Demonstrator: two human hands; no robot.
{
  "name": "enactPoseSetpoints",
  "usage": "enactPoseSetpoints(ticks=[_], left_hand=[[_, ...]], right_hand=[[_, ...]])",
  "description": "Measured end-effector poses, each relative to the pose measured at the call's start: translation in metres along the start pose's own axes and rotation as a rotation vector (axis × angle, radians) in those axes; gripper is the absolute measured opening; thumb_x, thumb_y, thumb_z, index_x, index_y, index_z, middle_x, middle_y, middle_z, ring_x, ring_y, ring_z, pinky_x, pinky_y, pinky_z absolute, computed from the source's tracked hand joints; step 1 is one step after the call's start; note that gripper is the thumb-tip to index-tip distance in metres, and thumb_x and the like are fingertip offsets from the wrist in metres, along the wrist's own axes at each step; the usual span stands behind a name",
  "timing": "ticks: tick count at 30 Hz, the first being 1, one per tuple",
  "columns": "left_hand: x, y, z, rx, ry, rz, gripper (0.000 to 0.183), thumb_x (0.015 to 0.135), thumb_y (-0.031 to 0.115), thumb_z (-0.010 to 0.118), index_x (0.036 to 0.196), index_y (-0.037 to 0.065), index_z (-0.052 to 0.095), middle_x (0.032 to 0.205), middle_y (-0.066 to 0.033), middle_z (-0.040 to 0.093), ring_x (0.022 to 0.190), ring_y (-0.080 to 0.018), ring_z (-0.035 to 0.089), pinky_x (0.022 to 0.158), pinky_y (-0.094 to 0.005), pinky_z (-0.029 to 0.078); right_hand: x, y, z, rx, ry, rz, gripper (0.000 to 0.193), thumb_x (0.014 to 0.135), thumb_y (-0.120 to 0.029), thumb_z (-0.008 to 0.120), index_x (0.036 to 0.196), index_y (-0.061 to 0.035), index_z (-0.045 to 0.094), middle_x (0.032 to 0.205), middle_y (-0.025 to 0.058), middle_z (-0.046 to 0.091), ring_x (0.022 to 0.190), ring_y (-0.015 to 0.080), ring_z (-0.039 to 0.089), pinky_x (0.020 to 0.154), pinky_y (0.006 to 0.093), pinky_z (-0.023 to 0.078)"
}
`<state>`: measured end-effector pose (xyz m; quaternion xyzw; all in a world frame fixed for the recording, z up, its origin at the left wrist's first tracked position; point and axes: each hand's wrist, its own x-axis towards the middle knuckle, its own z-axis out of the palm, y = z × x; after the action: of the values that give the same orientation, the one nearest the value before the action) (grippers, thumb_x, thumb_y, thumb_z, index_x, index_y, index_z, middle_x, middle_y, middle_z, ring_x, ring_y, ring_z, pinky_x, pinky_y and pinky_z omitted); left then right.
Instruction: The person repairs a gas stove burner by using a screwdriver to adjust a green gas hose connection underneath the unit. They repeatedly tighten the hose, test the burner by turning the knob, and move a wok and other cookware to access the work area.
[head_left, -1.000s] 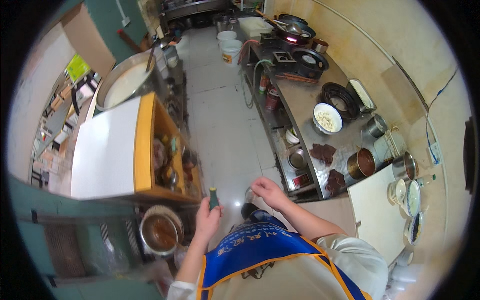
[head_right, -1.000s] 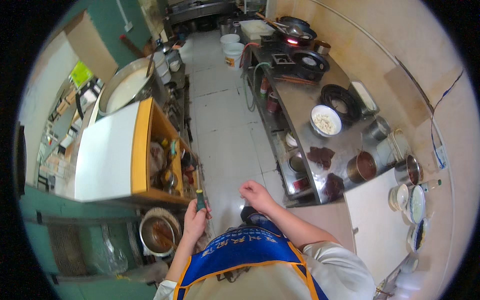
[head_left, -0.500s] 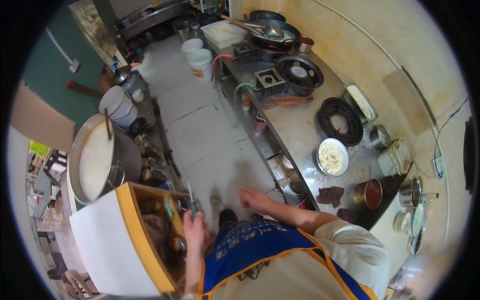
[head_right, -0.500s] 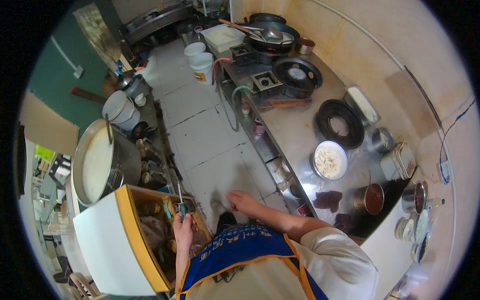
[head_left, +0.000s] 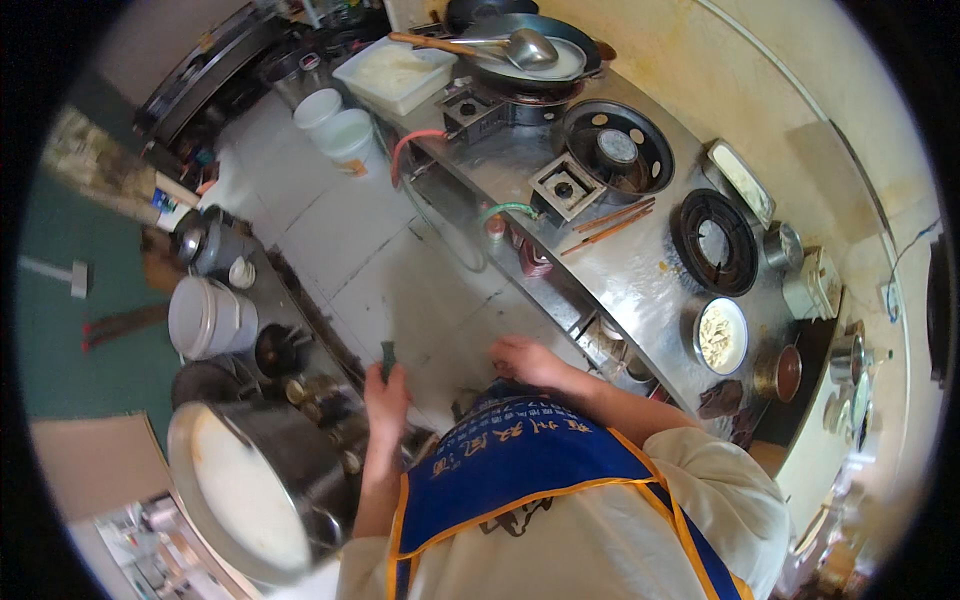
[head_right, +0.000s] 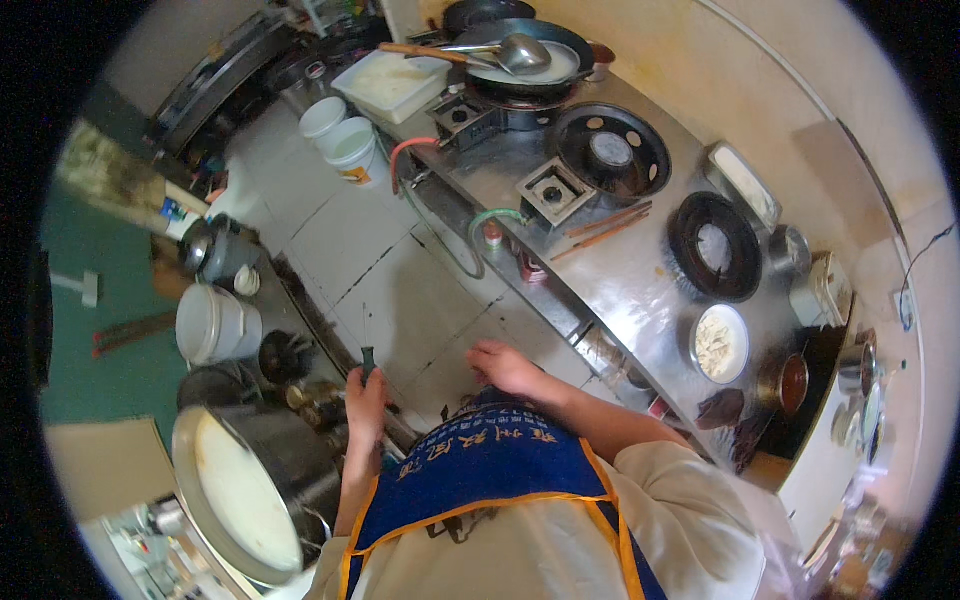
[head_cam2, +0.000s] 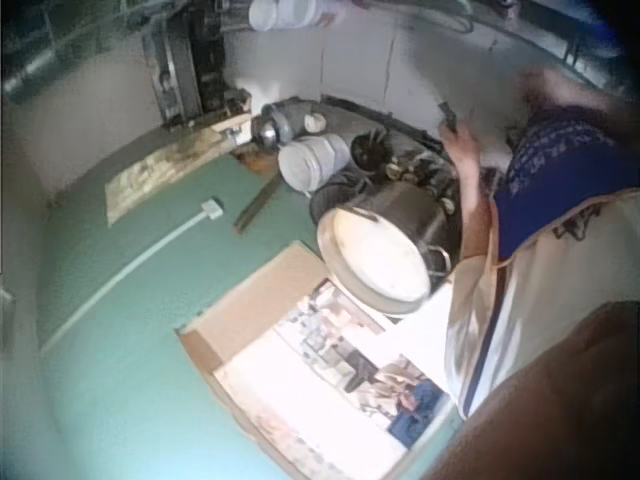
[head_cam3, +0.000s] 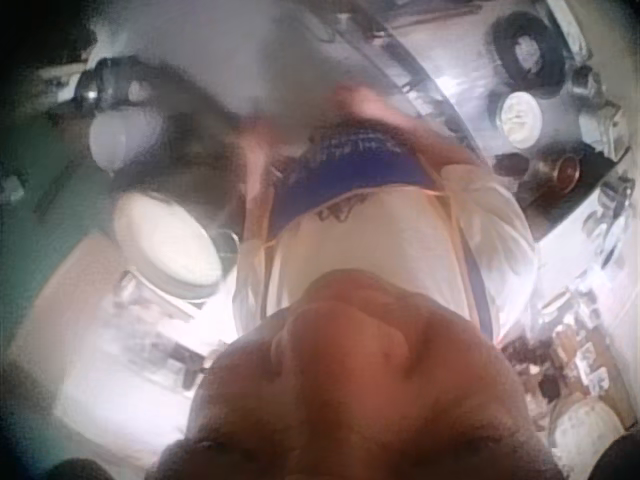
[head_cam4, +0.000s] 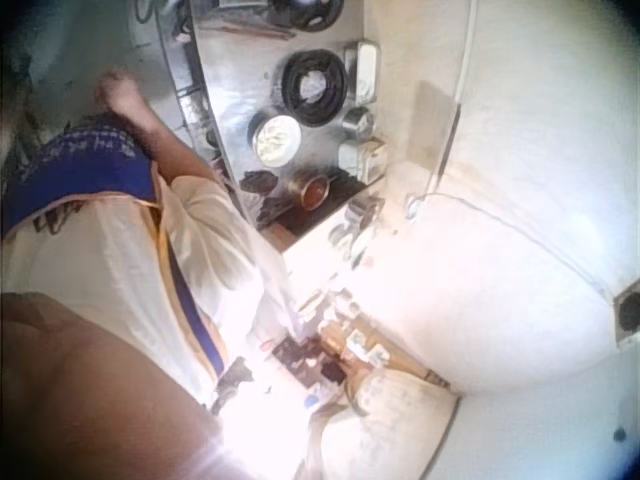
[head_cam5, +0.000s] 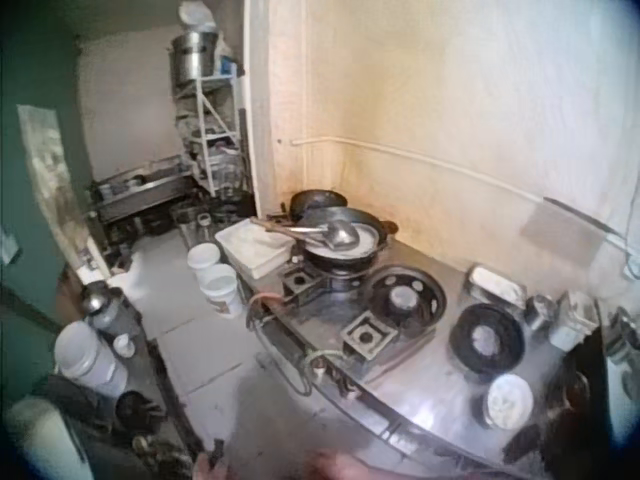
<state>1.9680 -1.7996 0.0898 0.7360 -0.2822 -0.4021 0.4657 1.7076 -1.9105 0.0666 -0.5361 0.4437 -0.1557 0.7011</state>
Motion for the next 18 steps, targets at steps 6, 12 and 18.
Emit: enactPoseSetpoints(ticks=[6, 12, 18], left_hand=[[0.142, 0.05, 0.004, 0.061, -0.149, 0.021, 0.028, 0.097, 0.02, 0.06, 0.113, -0.002, 0.055, 0.073, -0.0006, 0.055, 0.062, -0.0092, 0.049, 0.053, -0.0265, 0.04], [0.261, 0.056, 0.01, 0.442, -0.225, 0.033, 0.034, 0.093, 0.023, 0.064, 0.118, 0.0, 0.06, 0.082, -0.0089, 0.064, 0.074, -0.018, 0.063, 0.066, -0.0311, 0.05], [0.346, 0.094, 0.032, 0.555, -0.477, 0.154, 0.035, 0.092, 0.022, 0.067, 0.117, -0.001, 0.059, 0.08, -0.0038, 0.062, 0.066, -0.0118, 0.056, 0.061, -0.0299, 0.047]], right_hand=[[0.103, -0.011, -0.036, 0.256, 0.202, 0.09, 0.018, 0.098, -0.021, 0.058, 0.093, -0.0042, 0.061, 0.073, 0.0035, 0.06, 0.066, 0.0135, 0.057, 0.059, 0.0304, 0.047], [0.202, 0.044, -0.087, 0.209, 0.481, 0.297, 0.027, 0.095, -0.021, 0.061, 0.115, -0.0016, 0.06, 0.087, 0.0099, 0.065, 0.073, 0.0195, 0.063, 0.065, 0.0313, 0.053], [0.226, 0.033, -0.118, 0.471, 0.925, 0.31, 0.036, 0.094, -0.011, 0.056, 0.129, 0.0014, 0.053, 0.1, 0.0142, 0.068, 0.084, 0.0228, 0.069, 0.067, 0.0323, 0.053]])
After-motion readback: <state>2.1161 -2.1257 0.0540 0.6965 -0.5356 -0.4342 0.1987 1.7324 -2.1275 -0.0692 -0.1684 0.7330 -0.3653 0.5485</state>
